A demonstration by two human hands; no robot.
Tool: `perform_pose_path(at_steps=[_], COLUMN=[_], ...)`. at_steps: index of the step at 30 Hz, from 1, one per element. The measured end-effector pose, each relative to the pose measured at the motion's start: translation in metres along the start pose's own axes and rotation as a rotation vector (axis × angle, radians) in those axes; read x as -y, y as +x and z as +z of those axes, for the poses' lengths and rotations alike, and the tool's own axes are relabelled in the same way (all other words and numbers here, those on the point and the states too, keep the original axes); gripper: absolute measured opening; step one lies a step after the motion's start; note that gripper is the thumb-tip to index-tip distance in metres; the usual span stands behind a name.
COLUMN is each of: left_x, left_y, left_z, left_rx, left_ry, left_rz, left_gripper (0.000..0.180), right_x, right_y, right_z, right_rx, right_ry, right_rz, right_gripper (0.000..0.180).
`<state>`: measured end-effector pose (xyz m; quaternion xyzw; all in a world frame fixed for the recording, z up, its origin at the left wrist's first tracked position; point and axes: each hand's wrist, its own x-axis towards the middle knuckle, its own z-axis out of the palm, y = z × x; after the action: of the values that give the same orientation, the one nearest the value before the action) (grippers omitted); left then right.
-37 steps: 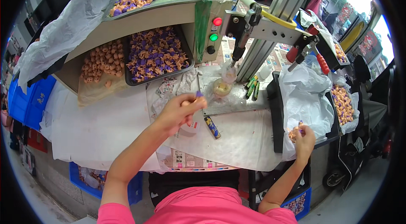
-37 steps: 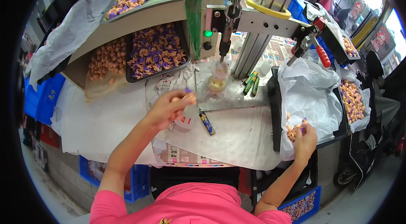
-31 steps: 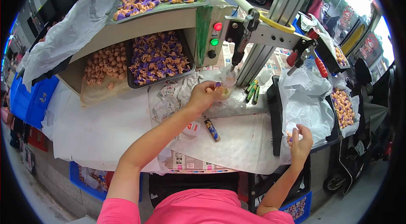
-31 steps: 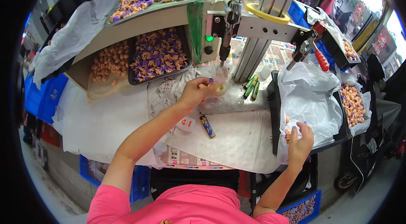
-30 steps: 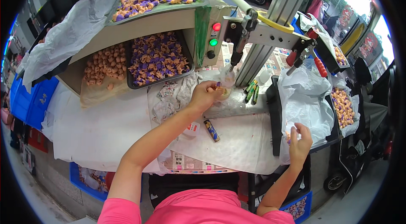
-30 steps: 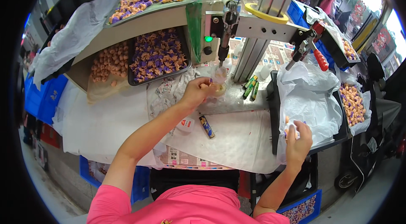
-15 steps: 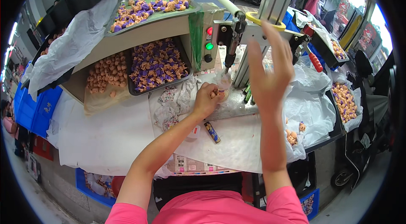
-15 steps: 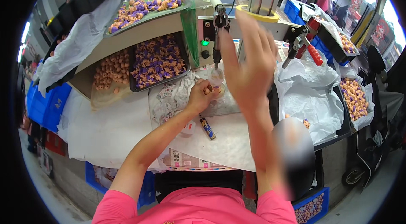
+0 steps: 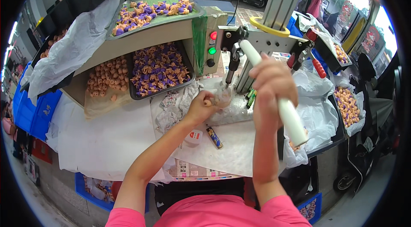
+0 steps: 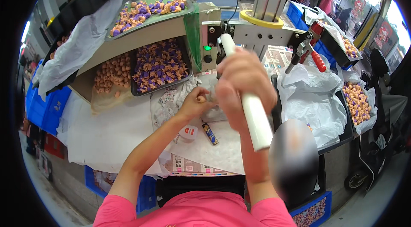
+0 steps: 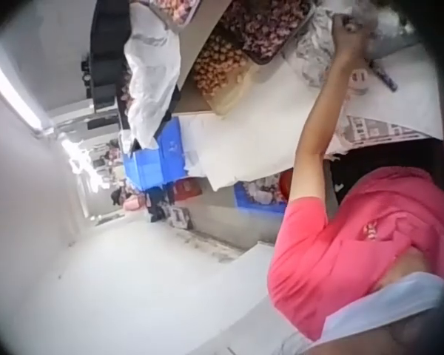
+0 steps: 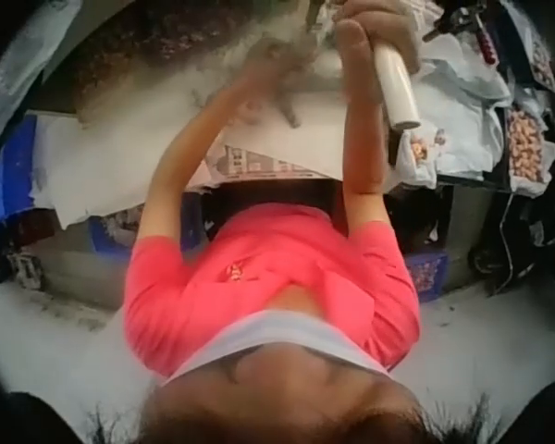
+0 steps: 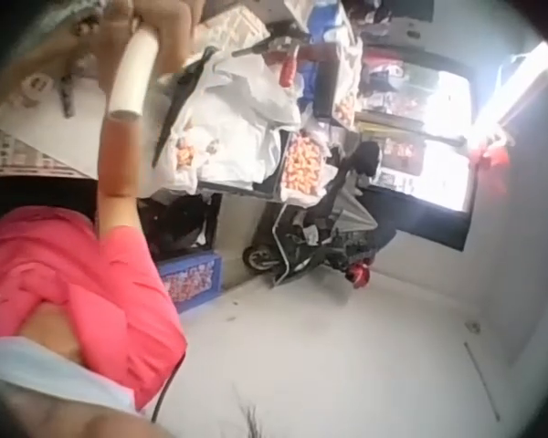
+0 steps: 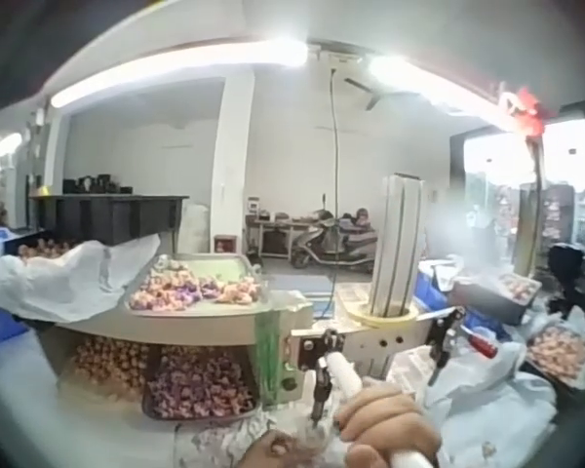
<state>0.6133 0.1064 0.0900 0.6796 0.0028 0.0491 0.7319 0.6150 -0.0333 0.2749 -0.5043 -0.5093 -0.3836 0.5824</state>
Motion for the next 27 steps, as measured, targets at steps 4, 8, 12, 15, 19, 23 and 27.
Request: perform_pose_path(at_steps=[4,8,12,15,19,23,27], left_x=[-0.016,-0.036,-0.037,-0.02,-0.027,-0.008,-0.001], left_y=[-0.025,-0.065,-0.114,-0.144,-0.169,-0.191,-0.192], left_z=[-0.04,-0.057,-0.085,-0.1,-0.109,-0.119,-0.113], left_rx=[0.14,0.023,0.05,0.04,-0.135,-0.206,-0.198], left_ry=[-0.378,-0.607,-0.785,-0.884,-1.07,-1.092,-1.1], left_rz=[-0.385,-0.538,-0.467,-0.362,-0.398,-0.353,-0.36], left_gripper=[0.041,0.045,0.045,0.039,0.039,0.038,0.037], right_x=[0.009,0.015,0.019,0.014,0.02,0.029,0.036], right_y=[-0.018,-0.04,-0.105,-0.157,-0.195,-0.194,-0.2], right_z=[-0.019,-0.007,0.005,0.033,0.075,0.087,0.074], right_rx=[0.191,0.084,0.164,0.611,0.825,0.92,0.702], right_ry=[-0.246,-0.308,-0.386,-0.468,-0.541,-0.539,-0.436], right_rz=[0.029,0.131,0.641,0.707,0.768,0.82,0.92], right_gripper=[0.019,0.028,0.054,0.046,0.042,0.042,0.04])
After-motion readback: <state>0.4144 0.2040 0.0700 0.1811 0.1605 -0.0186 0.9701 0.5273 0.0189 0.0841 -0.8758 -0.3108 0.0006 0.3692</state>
